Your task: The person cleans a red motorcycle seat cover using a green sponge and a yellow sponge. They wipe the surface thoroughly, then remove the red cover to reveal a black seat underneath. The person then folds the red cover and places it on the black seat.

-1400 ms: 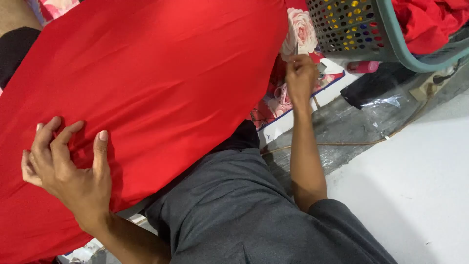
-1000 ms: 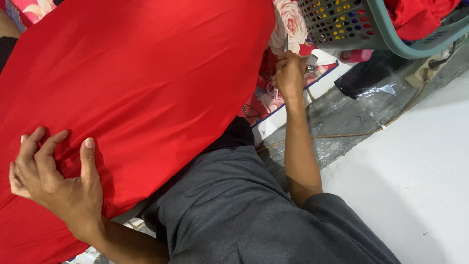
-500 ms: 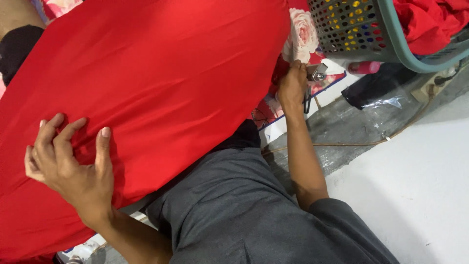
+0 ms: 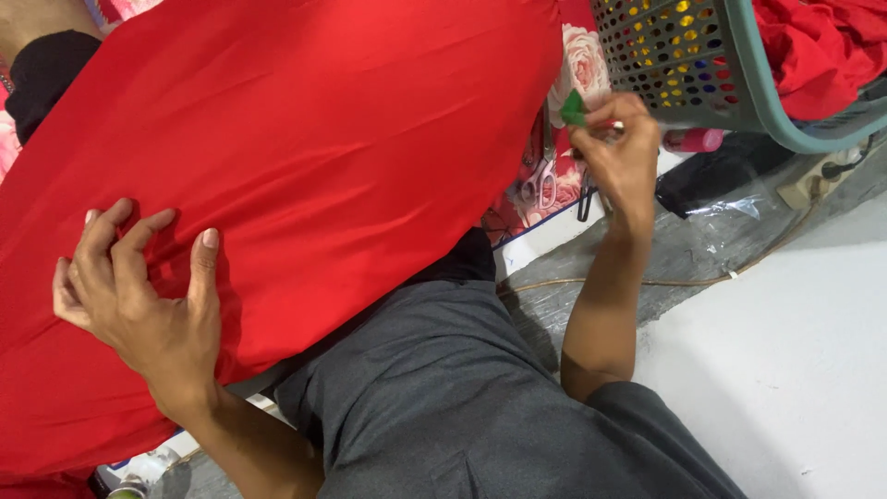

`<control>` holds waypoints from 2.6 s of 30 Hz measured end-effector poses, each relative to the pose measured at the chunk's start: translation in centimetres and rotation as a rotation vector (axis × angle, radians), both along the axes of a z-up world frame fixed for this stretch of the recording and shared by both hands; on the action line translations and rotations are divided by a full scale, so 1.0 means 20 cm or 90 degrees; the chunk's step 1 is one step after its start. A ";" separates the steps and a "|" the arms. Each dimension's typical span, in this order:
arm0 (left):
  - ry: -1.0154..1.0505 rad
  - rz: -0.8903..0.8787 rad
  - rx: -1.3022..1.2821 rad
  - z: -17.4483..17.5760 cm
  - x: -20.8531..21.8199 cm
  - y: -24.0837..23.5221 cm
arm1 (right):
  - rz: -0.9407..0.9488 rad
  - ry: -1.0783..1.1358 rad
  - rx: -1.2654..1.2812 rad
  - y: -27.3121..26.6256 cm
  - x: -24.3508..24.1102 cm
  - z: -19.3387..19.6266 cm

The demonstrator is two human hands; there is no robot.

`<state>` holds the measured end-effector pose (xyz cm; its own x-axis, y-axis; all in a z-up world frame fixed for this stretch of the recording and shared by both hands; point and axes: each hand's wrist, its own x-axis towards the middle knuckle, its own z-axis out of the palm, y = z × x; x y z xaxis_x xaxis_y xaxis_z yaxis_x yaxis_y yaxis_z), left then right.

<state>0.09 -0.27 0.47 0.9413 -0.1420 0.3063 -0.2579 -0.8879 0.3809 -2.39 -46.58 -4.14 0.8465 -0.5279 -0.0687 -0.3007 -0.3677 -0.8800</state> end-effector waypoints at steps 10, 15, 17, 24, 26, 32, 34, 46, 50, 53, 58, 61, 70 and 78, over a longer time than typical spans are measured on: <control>0.005 0.010 -0.009 0.03 0.01 -0.01 | 0.280 -0.278 0.275 0.16 0.00 0.14; 0.002 -0.004 0.000 -0.02 -0.01 0.03 | 0.277 -0.237 0.129 0.24 0.02 0.11; 0.010 -0.006 0.000 -0.05 -0.01 0.04 | 0.178 -0.230 0.038 0.09 -0.02 0.04; 0.002 -0.009 -0.003 -0.04 -0.01 0.03 | -0.180 0.338 -0.249 -0.27 -0.23 -0.11; 0.002 -0.017 -0.012 -0.02 -0.03 0.02 | -0.217 0.420 -0.259 -0.25 -0.19 -0.18; 0.006 -0.036 -0.016 -0.03 -0.03 0.01 | -0.302 0.438 -0.311 -0.28 -0.15 -0.49; 0.002 -0.040 -0.021 -0.04 -0.03 0.02 | -0.324 0.369 -0.356 -0.34 -0.20 -0.57; -0.002 -0.042 0.000 -0.07 -0.03 0.04 | -0.520 0.248 -0.386 -0.88 -0.54 -0.50; 0.008 -0.027 -0.006 -0.06 -0.04 0.02 | -0.535 0.268 -0.397 -0.92 -0.54 -0.58; 0.011 -0.032 0.002 -0.08 -0.03 0.05 | -0.557 0.292 -0.371 -0.93 -0.53 -0.62; -0.009 -0.042 -0.006 -0.06 -0.02 0.02 | -0.573 0.311 -0.340 -1.01 -0.52 -0.71; 0.019 -0.016 -0.010 -0.02 -0.02 -0.01 | -0.597 0.300 -0.379 -1.12 -0.56 -0.84; 0.004 0.021 0.003 0.03 0.00 -0.03 | -0.388 0.194 -0.460 -1.08 -0.67 -0.66; 0.015 0.034 -0.014 0.04 0.00 -0.03 | 0.215 -0.038 -0.002 -0.15 -0.32 0.46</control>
<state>0.04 -0.80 1.26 0.9541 -0.0853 0.2872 -0.2018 -0.8915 0.4057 -8.88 -49.61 5.13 0.9759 -0.2178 -0.0130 -0.1103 -0.4411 -0.8907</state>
